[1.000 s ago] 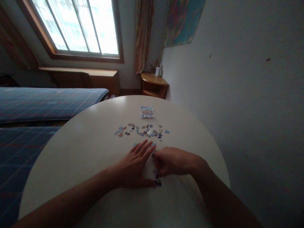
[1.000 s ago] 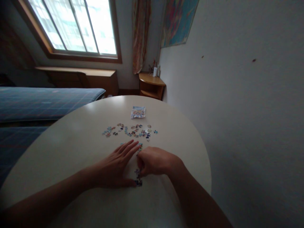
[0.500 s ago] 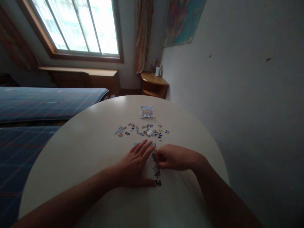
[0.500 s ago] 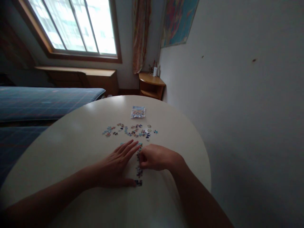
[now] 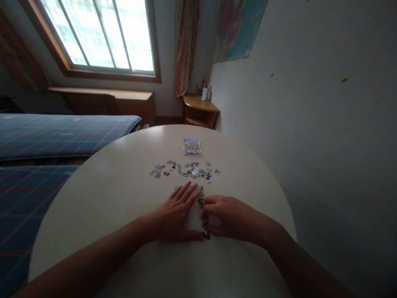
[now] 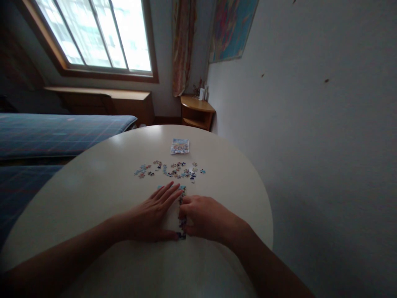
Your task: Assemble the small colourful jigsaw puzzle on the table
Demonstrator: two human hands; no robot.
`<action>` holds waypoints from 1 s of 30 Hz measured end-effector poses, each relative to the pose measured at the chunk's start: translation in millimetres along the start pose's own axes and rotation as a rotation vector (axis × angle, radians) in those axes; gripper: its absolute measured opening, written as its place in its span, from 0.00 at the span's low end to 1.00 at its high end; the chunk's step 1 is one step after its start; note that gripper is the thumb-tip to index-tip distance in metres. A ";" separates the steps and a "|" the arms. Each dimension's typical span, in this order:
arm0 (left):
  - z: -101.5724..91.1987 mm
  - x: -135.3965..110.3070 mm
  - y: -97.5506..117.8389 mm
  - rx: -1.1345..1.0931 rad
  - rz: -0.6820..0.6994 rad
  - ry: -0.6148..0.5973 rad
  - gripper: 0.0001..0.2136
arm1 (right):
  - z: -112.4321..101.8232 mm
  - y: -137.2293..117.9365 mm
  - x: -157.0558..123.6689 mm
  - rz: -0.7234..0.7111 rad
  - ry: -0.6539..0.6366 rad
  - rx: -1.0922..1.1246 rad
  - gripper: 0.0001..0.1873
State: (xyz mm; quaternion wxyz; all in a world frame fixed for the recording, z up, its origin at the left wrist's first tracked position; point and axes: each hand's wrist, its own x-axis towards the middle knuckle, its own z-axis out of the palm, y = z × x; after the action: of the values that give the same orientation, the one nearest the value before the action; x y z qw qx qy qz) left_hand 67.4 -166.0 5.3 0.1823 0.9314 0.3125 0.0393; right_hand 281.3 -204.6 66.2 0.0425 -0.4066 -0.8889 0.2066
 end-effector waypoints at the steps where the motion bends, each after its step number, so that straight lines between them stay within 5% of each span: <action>1: 0.2 0.2 -0.2 0.004 0.001 -0.006 0.52 | 3.0 1.0 -1.6 -0.014 0.013 -0.022 0.06; 12: -2.2 1.3 0.7 0.016 -0.018 -0.036 0.52 | 26.1 5.5 -11.0 -0.072 0.077 -0.276 0.06; 21: -3.9 1.8 1.6 0.029 -0.017 -0.042 0.52 | 27.4 11.6 -18.1 -0.155 0.168 -0.294 0.05; 30: -6.4 1.4 3.8 0.002 -0.012 -0.033 0.52 | 23.6 8.8 -21.5 -0.158 0.119 -0.293 0.03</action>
State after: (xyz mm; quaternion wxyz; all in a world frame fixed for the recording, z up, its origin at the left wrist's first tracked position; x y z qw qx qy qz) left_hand 69.5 -165.9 12.5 0.1868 0.9303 0.3149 0.0225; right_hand 296.1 -223.3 43.1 0.0515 -0.3489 -0.9346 0.0462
